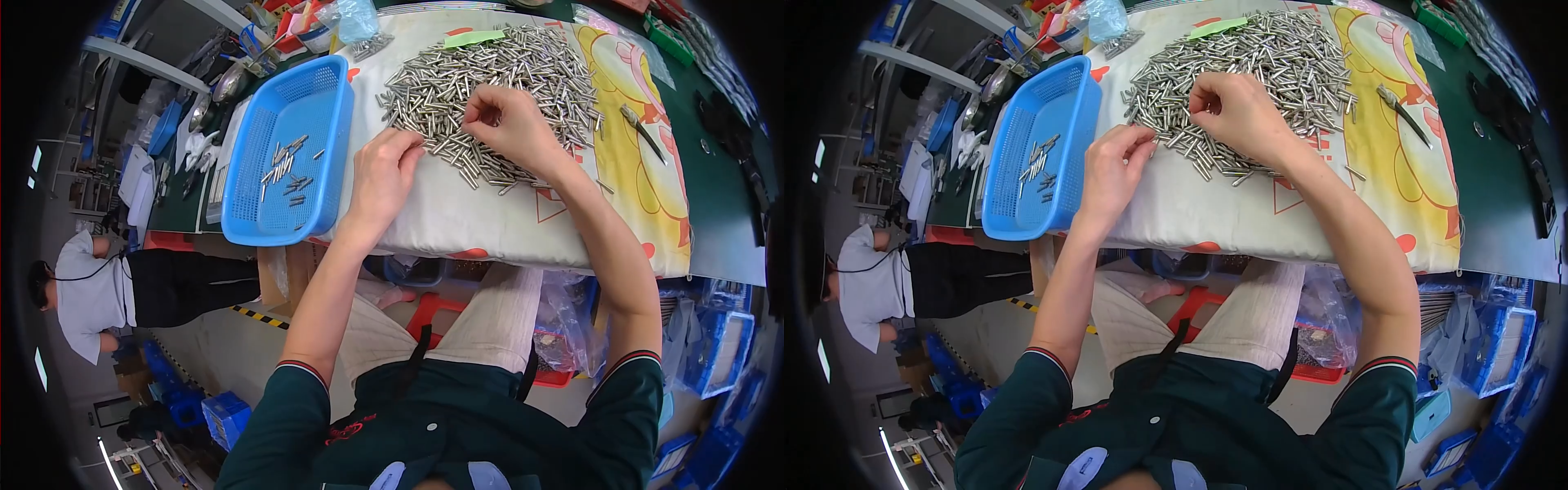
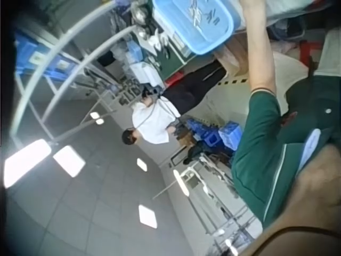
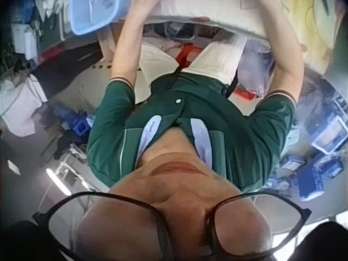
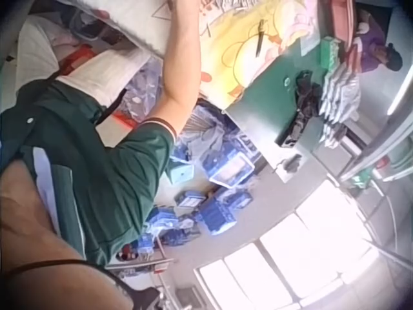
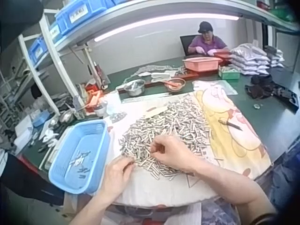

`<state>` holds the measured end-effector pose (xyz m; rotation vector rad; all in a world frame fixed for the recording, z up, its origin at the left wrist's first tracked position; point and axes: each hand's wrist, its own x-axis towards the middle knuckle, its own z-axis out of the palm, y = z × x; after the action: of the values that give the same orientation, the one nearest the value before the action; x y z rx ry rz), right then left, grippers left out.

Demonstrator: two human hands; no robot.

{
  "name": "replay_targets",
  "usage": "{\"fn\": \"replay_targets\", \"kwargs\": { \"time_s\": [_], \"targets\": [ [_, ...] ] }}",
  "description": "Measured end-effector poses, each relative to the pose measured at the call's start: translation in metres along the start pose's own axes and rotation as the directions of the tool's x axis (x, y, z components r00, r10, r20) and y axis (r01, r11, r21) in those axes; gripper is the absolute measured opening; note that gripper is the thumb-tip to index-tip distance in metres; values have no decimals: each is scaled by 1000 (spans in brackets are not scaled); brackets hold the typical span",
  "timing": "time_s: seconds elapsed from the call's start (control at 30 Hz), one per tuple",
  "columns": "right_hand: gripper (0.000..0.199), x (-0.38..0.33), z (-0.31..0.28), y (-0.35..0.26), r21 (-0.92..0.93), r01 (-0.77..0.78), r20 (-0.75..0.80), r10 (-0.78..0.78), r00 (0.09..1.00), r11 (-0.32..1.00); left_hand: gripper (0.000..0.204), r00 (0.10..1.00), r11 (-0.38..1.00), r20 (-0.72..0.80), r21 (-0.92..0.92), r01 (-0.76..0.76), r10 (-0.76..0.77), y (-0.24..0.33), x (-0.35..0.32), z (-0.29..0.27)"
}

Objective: Sorting and inspecting small metal pins from a large pile and placing them into a blue basket.

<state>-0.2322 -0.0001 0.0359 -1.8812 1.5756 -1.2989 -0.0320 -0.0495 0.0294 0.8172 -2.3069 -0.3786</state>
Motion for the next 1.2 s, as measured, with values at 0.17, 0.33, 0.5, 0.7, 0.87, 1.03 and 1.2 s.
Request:
{"fn": "replay_targets", "kwargs": {
  "time_s": [0.17,0.33,0.5,0.7,0.87,1.03,1.2],
  "targets": [
    [10,-9,20,-7,-244,291,13,-297,955,925,7,1000,998,24,55,1,-3,7,3,9],
    [6,-10,22,4,-410,225,53,-223,973,884,6,997,980,-33,190,-63,71,4,7,7],
    [5,-11,23,6,-591,252,64,-268,961,766,5,999,973,-48,229,32,-22,-2,-1,0],
    [9,-10,18,0,-446,301,78,-298,951,843,6,996,983,-31,157,90,-86,-2,2,6],
    [9,-17,31,-31,-254,442,363,-339,868,860,7,1000,986,2,166,14,-14,-13,-2,16],
    [12,-29,50,-35,-327,499,335,-395,856,803,12,979,968,-59,174,-181,194,-30,-17,28],
    [13,-31,49,-43,-365,489,358,-366,859,792,18,974,955,-123,253,-155,190,-20,-32,31]
  ]
}}
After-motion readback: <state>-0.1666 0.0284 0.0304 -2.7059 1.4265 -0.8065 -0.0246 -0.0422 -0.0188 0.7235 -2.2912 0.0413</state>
